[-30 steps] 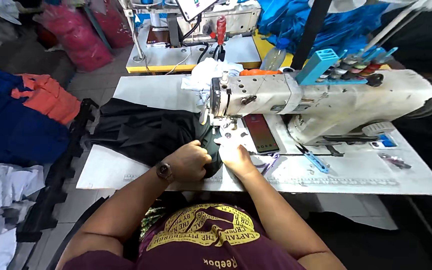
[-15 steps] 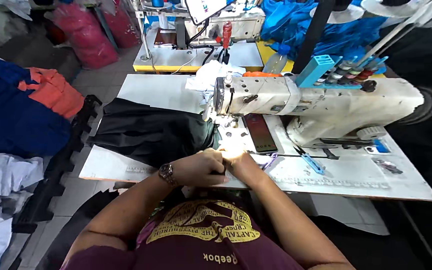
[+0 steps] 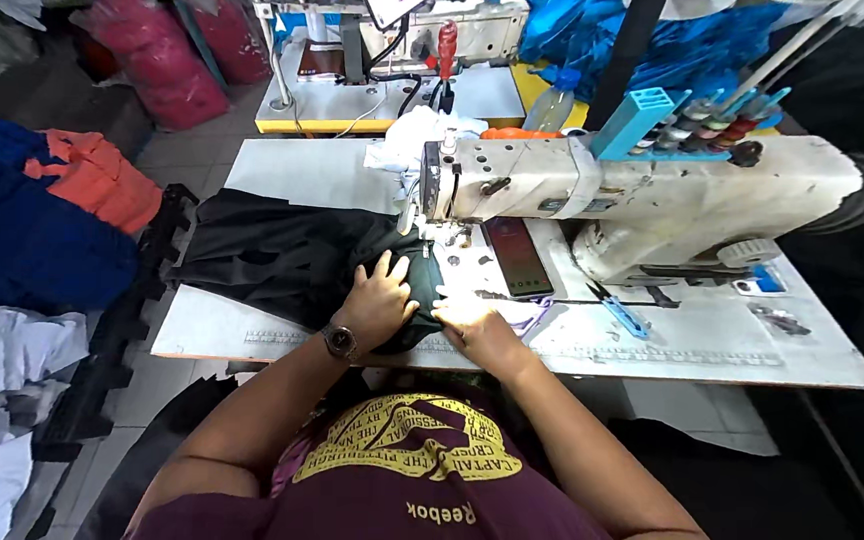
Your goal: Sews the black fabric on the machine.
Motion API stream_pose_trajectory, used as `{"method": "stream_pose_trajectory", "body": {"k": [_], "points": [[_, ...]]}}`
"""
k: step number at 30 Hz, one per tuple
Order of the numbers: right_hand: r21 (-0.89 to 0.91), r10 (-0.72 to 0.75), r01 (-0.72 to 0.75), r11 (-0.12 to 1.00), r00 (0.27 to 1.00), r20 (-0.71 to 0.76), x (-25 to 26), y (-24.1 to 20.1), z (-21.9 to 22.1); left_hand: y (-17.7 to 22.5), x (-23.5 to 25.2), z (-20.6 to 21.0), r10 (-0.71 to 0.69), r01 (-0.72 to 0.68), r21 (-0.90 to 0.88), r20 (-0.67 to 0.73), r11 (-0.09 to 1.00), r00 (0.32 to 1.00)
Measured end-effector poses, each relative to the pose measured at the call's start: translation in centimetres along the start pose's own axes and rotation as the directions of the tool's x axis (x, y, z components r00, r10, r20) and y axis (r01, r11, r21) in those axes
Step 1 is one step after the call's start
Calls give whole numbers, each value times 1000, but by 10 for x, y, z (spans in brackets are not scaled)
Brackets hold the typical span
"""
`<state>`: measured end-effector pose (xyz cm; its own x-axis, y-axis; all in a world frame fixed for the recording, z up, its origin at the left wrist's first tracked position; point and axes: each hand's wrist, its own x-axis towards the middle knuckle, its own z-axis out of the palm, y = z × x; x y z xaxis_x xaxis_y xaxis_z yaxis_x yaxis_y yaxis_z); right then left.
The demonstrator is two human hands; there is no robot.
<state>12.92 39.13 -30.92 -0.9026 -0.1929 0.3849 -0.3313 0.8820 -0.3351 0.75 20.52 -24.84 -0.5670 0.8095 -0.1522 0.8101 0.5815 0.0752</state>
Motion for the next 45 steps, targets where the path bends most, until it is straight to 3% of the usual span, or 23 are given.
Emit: {"method": "stream_pose_trajectory", "body": {"k": [3,7,11,16,18,19,20,21,23,25,27,29,30,32,34,41,45], "points": [[-13,-2,2,1000,1000,-1,2,2,-2,-8,4,4,62,-62,-8,-14,998,998],[-57,13,-14,998,999,-33,10,5,0,-15,15,3,44,-45,-25,-12,999,999],[-33,49,-52,998,996,-76,27,14,6,-37,40,8,37,-43,-55,-100,998,994],[14,91,-90,996,989,-116,39,24,15,-42,30,-37,-120,123,39,-75,992,990],[60,104,-98,993,988,-114,40,28,16,-25,1,-58,30,-30,-11,7,999,1000],[90,107,-97,991,988,-116,42,30,15,-16,-13,-65,229,-222,-96,63,970,972],[115,97,-83,990,987,-125,46,32,14,-7,-21,-69,438,-401,-247,115,882,892],[130,89,-72,989,988,-124,49,31,12,2,-23,-69,581,-489,-396,154,777,799],[98,74,-65,993,994,-86,49,27,10,10,-22,-63,670,-518,-494,198,699,715],[66,44,-43,997,999,-25,42,19,5,6,-19,-55,693,-534,-546,126,645,709],[69,22,-25,997,999,44,27,6,-2,-1,-14,-42,671,-548,-590,-13,593,741],[85,-4,-1,996,998,60,14,-3,-8,-3,-8,-23,520,-500,-580,-148,643,841],[72,-14,11,997,999,42,8,-5,-10,-3,-4,-11,392,-427,-533,-185,730,901],[35,0,-1,999,1000,25,3,-4,-16,1,2,11,97,-146,-376,-147,915,984],[-9,15,-15,1000,1000,17,-2,-4,-18,3,7,26,-68,33,-252,-132,967,989],[37,11,-10,999,1000,-10,-14,-5,-7,5,0,30,4,-21,-102,-164,995,986],[56,16,-15,998,1000,-13,-15,-2,-4,0,-5,40,68,-103,-130,-244,986,967]]}}
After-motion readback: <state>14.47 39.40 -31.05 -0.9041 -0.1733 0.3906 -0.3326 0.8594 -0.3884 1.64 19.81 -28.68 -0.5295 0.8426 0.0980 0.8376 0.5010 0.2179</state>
